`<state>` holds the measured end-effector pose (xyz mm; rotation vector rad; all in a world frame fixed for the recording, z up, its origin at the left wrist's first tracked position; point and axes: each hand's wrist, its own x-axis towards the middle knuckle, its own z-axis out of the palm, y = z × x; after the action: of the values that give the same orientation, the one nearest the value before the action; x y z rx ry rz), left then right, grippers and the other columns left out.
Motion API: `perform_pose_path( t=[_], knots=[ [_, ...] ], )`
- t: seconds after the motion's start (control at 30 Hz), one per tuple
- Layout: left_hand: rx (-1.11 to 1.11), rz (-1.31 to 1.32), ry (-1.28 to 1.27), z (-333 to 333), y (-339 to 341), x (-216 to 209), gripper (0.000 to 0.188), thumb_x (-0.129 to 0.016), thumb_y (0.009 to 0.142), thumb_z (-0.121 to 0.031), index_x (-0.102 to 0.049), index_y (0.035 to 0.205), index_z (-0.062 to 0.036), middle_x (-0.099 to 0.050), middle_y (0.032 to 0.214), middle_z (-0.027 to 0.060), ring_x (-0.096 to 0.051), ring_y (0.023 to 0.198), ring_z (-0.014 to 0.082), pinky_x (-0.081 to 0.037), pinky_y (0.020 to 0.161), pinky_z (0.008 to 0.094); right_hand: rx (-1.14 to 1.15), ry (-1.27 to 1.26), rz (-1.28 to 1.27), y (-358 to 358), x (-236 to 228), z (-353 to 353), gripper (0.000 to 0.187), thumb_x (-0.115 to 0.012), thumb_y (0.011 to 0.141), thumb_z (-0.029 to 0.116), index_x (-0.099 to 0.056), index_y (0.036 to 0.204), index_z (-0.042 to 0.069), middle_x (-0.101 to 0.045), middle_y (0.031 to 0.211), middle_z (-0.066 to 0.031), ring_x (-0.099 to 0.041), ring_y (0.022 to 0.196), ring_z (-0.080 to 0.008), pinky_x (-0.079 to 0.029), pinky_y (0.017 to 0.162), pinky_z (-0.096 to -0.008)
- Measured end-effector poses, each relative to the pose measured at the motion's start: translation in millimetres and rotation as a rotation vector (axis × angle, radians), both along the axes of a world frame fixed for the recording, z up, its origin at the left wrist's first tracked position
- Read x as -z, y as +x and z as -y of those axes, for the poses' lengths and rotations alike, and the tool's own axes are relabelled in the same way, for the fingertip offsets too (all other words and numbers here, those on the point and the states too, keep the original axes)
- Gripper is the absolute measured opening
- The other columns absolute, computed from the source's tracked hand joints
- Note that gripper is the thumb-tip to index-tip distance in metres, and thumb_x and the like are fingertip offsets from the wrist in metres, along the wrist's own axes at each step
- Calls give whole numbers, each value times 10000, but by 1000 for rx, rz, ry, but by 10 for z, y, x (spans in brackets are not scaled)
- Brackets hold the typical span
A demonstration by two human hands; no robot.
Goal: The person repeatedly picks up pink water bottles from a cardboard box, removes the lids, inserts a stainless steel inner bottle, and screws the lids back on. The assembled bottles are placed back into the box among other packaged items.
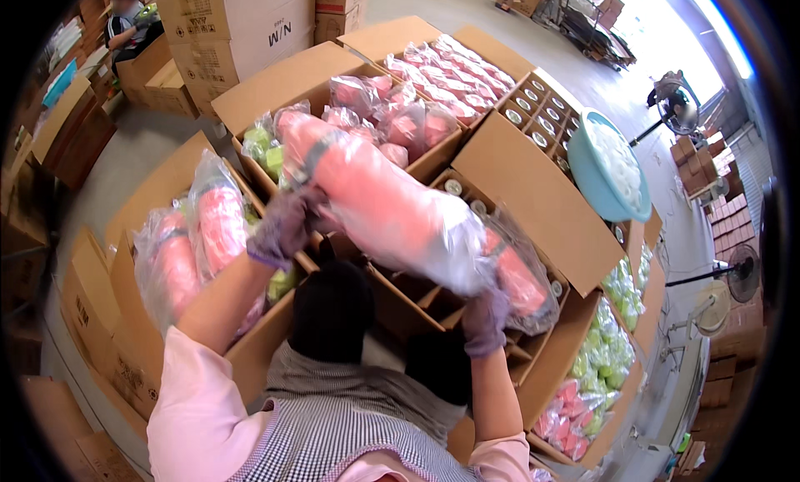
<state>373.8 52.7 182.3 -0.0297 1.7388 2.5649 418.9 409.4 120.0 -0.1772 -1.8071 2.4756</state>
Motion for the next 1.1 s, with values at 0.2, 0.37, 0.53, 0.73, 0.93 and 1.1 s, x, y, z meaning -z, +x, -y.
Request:
perform_pose_path(
  t=[0.2,0.37,0.53,0.73,0.93,1.1],
  knots=[
    [-513,-161,-304,1074,-1972,259,273,-538,898,-54,-597,1163,-82,-628,810,72,-670,668,147,-609,566,324,-281,-28,411,-595,140,1051,411,-592,1011,208,-506,1369,26,-637,1186,-118,-643,1082,-215,-536,933,-325],
    [-802,-37,-1134,1709,-3490,1190,362,-595,901,-154,-491,1243,-92,-683,829,163,-707,772,354,-589,674,470,-391,170,437,-883,429,912,335,-552,1037,230,-598,1250,-24,-638,1195,-141,-657,1100,-234,-534,960,-338],
    [-376,205,-1595,1528,-4115,2151,590,-681,875,-263,-435,1375,-71,-550,1334,277,-550,1231,416,-464,1023,514,-312,210,567,-1036,624,717,327,-538,1041,224,-612,1258,-8,-657,1162,-110,-653,1063,-193,-530,945,-325],
    [-192,572,-1453,1677,-4481,2845,452,-375,1008,-233,-466,1428,-93,-518,1422,243,-503,1320,367,-415,1110,435,-429,259,683,-1020,881,781,345,-564,1025,250,-611,1273,15,-669,1120,-98,-644,1020,-142,-509,886,-267],
    [-65,323,-2054,1829,-4256,2648,369,-536,903,-189,-648,1232,-63,-619,1285,236,-629,1129,401,-474,1002,493,-583,485,561,-1093,731,839,355,-578,1005,230,-605,1285,13,-667,1156,-93,-620,1044,-168,-479,936,-299],
    [-560,-815,-1758,552,-3711,1674,288,-579,906,-117,-585,1186,-51,-584,1210,220,-609,1059,420,-510,902,482,-568,469,514,-1076,810,817,340,-576,998,236,-625,1267,34,-669,1175,-133,-635,1082,-210,-480,954,-319]
  ],
)
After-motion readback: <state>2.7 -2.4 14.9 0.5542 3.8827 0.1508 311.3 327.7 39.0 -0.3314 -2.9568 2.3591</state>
